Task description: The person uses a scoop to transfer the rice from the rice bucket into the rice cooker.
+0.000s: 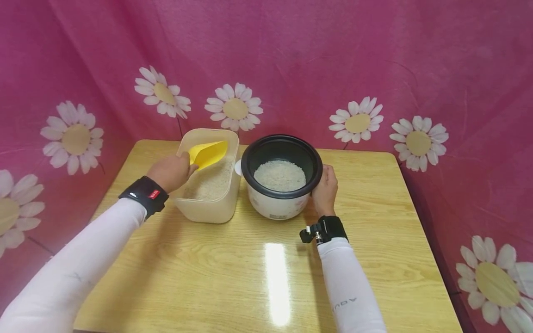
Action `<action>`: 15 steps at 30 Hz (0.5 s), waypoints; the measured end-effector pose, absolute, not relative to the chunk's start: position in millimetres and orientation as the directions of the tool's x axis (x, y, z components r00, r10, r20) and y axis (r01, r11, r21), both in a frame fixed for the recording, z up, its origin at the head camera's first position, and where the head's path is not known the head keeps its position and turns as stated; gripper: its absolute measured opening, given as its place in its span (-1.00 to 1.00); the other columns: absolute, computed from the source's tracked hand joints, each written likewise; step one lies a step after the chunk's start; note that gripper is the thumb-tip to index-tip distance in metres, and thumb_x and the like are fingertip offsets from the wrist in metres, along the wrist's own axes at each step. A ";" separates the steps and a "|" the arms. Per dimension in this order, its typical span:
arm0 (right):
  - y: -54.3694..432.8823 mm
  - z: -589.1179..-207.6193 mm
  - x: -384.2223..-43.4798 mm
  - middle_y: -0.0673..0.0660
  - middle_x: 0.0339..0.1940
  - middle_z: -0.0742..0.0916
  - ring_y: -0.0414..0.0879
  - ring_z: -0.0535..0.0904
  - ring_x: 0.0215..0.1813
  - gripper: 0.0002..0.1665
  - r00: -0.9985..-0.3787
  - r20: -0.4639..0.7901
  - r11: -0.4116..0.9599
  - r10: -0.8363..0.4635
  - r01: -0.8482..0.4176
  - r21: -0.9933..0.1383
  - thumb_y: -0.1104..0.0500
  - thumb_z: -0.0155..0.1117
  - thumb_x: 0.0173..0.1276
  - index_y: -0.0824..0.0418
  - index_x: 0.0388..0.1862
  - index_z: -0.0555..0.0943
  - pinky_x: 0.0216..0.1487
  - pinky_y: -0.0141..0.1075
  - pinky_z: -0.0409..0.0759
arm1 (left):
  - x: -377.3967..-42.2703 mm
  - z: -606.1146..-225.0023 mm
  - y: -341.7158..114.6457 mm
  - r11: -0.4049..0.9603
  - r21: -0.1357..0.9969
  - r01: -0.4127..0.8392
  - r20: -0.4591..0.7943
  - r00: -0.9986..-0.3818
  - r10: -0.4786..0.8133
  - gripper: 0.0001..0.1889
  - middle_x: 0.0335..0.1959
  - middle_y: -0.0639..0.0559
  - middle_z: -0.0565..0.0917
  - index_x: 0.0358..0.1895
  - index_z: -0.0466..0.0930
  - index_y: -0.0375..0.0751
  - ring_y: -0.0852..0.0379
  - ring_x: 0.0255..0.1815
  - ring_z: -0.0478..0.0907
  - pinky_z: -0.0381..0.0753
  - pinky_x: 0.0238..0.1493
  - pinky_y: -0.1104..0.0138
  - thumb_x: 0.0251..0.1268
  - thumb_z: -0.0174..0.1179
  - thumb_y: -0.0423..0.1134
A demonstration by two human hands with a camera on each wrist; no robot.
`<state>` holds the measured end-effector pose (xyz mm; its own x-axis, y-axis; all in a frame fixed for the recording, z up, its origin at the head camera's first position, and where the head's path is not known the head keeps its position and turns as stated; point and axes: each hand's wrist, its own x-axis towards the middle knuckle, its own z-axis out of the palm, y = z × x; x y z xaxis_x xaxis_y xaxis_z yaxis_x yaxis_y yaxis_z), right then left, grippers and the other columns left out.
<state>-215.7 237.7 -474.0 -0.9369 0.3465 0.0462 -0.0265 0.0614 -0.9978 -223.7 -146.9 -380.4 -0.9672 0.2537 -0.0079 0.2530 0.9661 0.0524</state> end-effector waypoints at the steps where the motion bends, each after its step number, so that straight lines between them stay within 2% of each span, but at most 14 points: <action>1: 237.5 -473.8 -215.7 -0.09 -0.42 0.56 -0.28 0.48 -0.42 -0.71 -0.938 0.045 0.059 0.344 -0.026 -0.998 -0.05 -0.16 0.73 -0.10 -0.10 0.54 -0.40 -0.50 0.48 | -223.7 -382.4 -146.6 0.967 0.058 0.248 -0.017 -0.968 0.249 -0.59 -0.48 -0.28 0.65 -0.07 0.48 -0.49 -0.24 -0.50 0.68 0.71 -0.36 -0.07 0.57 0.14 -0.07; 6: 236.9 -474.2 -215.8 -0.11 -0.50 0.51 -0.27 0.43 -0.52 -0.71 -0.938 0.036 0.074 0.343 -0.011 -0.997 -0.06 -0.16 0.73 -0.11 -0.14 0.52 -0.52 -0.46 0.40 | -224.3 -387.0 -144.7 0.972 0.053 0.229 -0.033 -0.972 0.231 -0.59 -0.39 -0.36 0.70 -0.10 0.48 -0.49 -0.33 -0.41 0.73 0.72 -0.30 -0.14 0.57 0.14 -0.07; 10: 236.9 -475.4 -216.4 -0.12 -0.51 0.51 -0.28 0.42 -0.54 -0.71 -0.939 0.035 0.071 0.342 -0.011 -0.997 -0.06 -0.16 0.73 -0.13 -0.16 0.51 -0.53 -0.46 0.39 | -222.7 -383.9 -140.4 0.978 0.014 0.210 -0.066 -0.975 0.211 -0.60 -0.33 -0.35 0.72 -0.04 0.49 -0.51 -0.29 -0.37 0.75 0.75 -0.24 -0.12 0.58 0.13 -0.10; 15: 241.9 -489.3 -225.9 -0.11 -0.44 0.52 -0.27 0.44 -0.48 -0.71 -0.935 0.045 0.076 0.351 -0.020 -0.997 -0.13 -0.16 0.72 -0.14 -0.12 0.51 -0.48 -0.48 0.42 | -221.3 -379.8 -131.3 0.976 -0.053 0.210 -0.086 -0.975 0.205 -0.70 -0.23 -0.36 0.76 0.06 0.49 -0.52 -0.23 -0.29 0.77 0.77 -0.21 -0.14 0.57 0.08 -0.27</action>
